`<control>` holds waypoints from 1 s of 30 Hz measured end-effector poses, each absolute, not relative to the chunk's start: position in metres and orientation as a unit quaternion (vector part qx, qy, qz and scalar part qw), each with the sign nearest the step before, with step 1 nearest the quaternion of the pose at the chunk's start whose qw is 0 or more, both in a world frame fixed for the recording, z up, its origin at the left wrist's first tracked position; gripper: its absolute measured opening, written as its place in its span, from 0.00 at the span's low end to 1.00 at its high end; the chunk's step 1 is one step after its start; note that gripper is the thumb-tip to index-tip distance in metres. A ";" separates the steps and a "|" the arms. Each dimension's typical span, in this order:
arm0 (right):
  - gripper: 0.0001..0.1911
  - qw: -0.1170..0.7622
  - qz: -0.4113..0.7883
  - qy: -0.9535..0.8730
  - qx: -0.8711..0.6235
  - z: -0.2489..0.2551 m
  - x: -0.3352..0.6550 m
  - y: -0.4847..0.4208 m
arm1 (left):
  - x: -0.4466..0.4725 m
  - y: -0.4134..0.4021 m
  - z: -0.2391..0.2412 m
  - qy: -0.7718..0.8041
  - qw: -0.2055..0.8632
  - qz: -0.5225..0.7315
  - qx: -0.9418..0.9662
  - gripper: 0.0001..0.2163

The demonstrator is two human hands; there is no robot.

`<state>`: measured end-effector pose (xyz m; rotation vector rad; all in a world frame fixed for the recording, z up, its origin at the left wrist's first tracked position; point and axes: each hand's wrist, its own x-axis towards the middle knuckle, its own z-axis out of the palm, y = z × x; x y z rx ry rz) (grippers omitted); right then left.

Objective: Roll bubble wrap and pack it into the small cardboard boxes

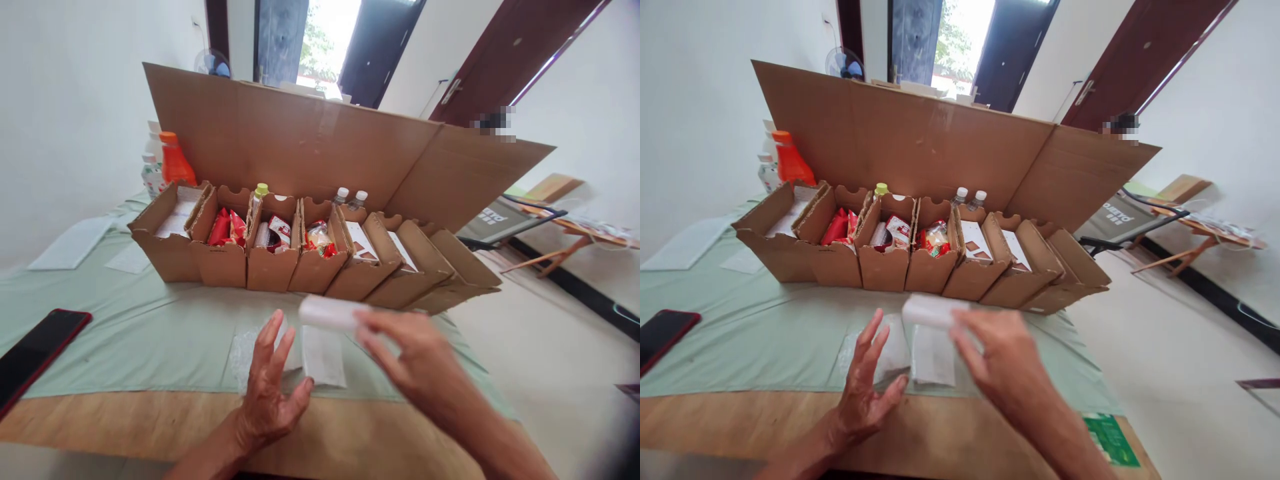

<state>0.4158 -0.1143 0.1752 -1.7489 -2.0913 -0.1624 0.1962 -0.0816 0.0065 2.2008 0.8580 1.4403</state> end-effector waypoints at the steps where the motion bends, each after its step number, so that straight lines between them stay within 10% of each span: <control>1: 0.15 0.178 0.016 -0.771 -0.611 0.162 0.414 -0.117 | 0.195 -0.079 0.008 0.303 0.166 0.494 0.798 0.34; 7: 0.16 0.188 0.061 -0.758 -0.622 0.191 0.405 -0.044 | 0.199 -0.068 -0.031 0.297 0.132 0.286 0.901 0.25; 12: 0.16 -0.051 -0.084 -0.826 -0.555 0.224 0.344 0.088 | 0.202 -0.068 -0.045 0.311 0.161 0.274 0.896 0.26; 18: 0.11 -0.130 -0.062 -0.817 -0.558 0.172 0.285 0.180 | 0.201 -0.066 -0.042 0.311 0.177 0.265 0.895 0.26; 24: 0.12 -0.056 -0.097 -0.817 -0.566 0.205 0.313 0.161 | 0.202 -0.065 -0.044 0.311 0.194 0.271 0.890 0.25; 30: 0.12 0.207 -0.132 -0.762 -0.600 0.262 0.368 0.022 | 0.192 -0.074 -0.022 0.333 0.154 0.426 0.827 0.35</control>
